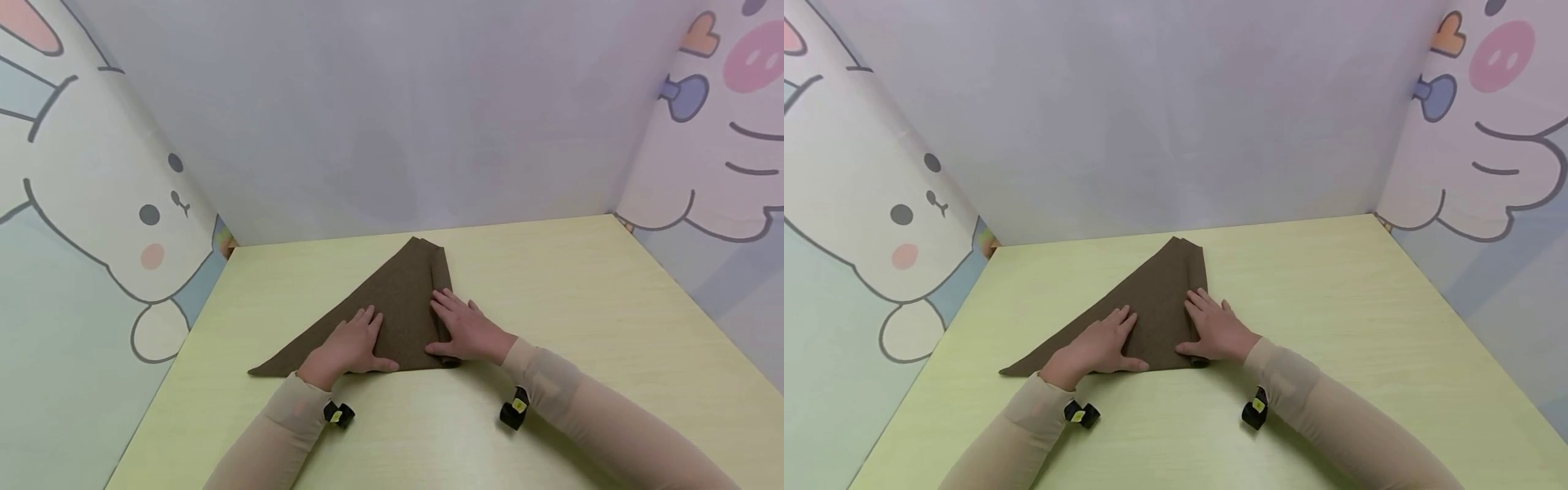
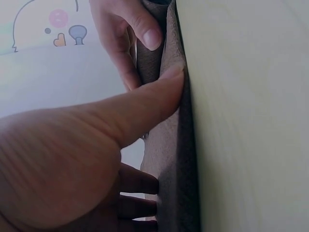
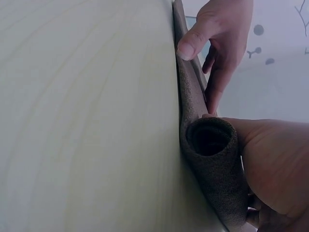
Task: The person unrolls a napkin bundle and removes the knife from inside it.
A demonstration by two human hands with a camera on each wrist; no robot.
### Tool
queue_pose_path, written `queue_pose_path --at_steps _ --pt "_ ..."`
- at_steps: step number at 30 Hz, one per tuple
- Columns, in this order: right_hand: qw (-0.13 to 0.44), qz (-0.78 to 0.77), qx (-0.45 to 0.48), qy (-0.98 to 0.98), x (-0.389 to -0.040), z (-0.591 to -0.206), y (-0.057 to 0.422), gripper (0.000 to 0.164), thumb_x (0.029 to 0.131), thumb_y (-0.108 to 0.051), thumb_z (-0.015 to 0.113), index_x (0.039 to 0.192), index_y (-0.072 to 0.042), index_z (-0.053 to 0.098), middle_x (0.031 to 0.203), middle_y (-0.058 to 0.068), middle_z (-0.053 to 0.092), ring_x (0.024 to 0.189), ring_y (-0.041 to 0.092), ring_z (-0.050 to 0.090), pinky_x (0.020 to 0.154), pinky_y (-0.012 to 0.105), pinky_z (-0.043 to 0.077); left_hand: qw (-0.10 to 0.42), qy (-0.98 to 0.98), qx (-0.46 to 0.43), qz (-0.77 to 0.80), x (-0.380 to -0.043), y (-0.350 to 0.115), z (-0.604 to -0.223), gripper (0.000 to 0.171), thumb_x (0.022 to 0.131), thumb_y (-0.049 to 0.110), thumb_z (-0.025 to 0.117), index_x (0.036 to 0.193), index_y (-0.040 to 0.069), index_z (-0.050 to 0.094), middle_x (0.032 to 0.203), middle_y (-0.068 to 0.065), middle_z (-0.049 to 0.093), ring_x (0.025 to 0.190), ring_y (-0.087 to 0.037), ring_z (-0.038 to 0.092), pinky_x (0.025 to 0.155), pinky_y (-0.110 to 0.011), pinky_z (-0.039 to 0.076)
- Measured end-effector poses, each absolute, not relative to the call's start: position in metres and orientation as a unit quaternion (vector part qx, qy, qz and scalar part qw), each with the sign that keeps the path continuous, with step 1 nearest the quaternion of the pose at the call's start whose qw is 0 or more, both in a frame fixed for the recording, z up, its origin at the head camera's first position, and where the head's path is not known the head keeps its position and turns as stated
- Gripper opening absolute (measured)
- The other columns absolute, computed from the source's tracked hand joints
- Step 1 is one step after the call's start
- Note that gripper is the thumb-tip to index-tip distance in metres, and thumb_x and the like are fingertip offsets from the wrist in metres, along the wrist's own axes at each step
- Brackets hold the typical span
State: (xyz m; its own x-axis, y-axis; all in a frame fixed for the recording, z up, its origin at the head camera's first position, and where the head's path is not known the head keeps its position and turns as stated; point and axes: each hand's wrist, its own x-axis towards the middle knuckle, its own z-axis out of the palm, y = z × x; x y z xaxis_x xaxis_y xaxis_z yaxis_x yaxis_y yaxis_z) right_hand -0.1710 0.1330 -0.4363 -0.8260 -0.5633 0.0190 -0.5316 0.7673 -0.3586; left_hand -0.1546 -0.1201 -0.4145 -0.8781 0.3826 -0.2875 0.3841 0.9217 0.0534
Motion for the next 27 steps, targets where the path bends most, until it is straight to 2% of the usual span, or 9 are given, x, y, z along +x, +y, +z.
queue_pose_path --at_steps 27 --pt "0.048 -0.188 -0.288 0.938 -0.172 -0.441 0.145 0.09 0.086 -0.054 0.066 0.149 0.0 0.031 0.157 0.014 0.021 0.145 0.032 0.016 0.106 0.064 0.023 0.157 0.969 0.192 0.015 -0.156 -0.122 -0.418 0.107 0.077 0.07 0.063 0.152 0.004 0.025 0.158 -0.016 0.016 0.145 -0.032 0.015 0.111 -0.053 0.025"
